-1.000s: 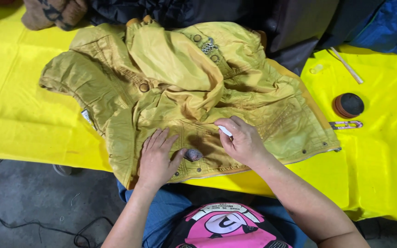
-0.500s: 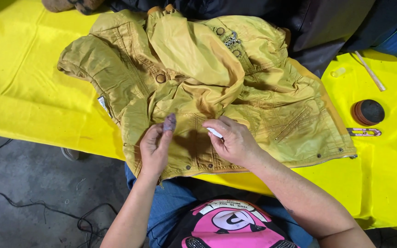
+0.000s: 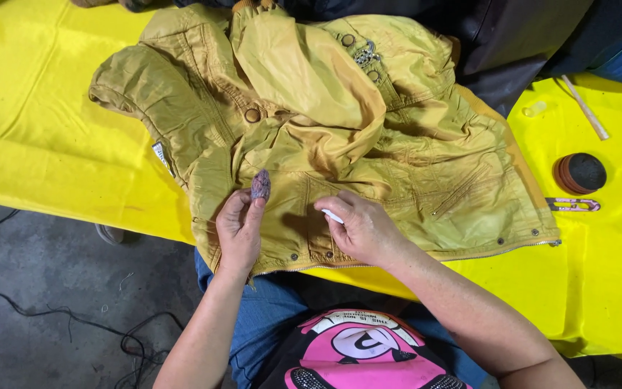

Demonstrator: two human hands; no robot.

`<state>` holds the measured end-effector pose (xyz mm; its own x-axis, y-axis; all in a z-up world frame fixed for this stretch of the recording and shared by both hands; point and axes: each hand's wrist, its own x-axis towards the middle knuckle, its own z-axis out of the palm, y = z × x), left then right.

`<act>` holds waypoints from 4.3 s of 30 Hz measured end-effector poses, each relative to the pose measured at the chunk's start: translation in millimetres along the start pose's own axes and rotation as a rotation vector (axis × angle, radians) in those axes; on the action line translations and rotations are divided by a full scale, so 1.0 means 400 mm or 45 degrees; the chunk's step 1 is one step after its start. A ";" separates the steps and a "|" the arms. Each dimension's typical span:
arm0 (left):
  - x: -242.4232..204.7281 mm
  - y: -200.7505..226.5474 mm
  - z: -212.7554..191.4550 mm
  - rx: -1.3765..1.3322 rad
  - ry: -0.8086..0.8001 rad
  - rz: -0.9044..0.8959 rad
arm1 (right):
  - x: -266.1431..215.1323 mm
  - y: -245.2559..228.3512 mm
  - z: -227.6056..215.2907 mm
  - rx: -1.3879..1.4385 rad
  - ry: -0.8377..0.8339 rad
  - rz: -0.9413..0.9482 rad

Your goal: The person scrubs a yellow jacket with a small abrasive tool on a yellow work surface. They then apply a white substance from a small bottle to the jacket and continue scrubbing the fabric.

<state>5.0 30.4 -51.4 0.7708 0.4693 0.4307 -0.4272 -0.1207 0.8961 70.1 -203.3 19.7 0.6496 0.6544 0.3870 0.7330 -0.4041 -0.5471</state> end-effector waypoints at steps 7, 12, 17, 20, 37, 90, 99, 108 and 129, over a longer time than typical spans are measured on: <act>-0.006 -0.031 -0.006 -0.025 -0.001 -0.031 | -0.010 -0.047 -0.046 0.260 -0.103 -0.088; 0.006 0.000 0.004 0.027 -0.040 -0.043 | -0.094 -0.044 -0.097 0.318 -0.163 -0.121; 0.018 0.027 0.041 0.104 -0.090 -0.088 | -0.162 0.013 -0.160 0.389 0.036 0.051; 0.015 0.020 0.066 0.042 -0.041 -0.142 | -0.166 -0.002 -0.133 0.384 0.048 0.036; 0.020 -0.005 0.053 -0.003 -0.019 -0.152 | -0.205 0.165 -0.078 0.340 0.437 0.244; 0.019 0.049 0.098 0.708 -0.208 -0.208 | 0.018 0.637 -0.580 -0.669 0.215 1.281; 0.021 0.051 0.095 0.697 -0.233 -0.207 | -0.090 0.661 -0.769 -0.645 0.948 1.003; 0.021 0.049 0.095 0.754 -0.256 -0.229 | -0.107 0.604 -0.792 -0.657 0.801 1.318; -0.020 0.081 0.149 0.904 -0.371 0.378 | -0.211 0.178 -0.355 -0.105 0.754 0.315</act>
<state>13.1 -29.5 -19.4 0.8064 0.0968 0.5833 -0.3072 -0.7744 0.5532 96.1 -377.9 53.6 0.7854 0.0820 0.6135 0.5451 -0.5613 -0.6228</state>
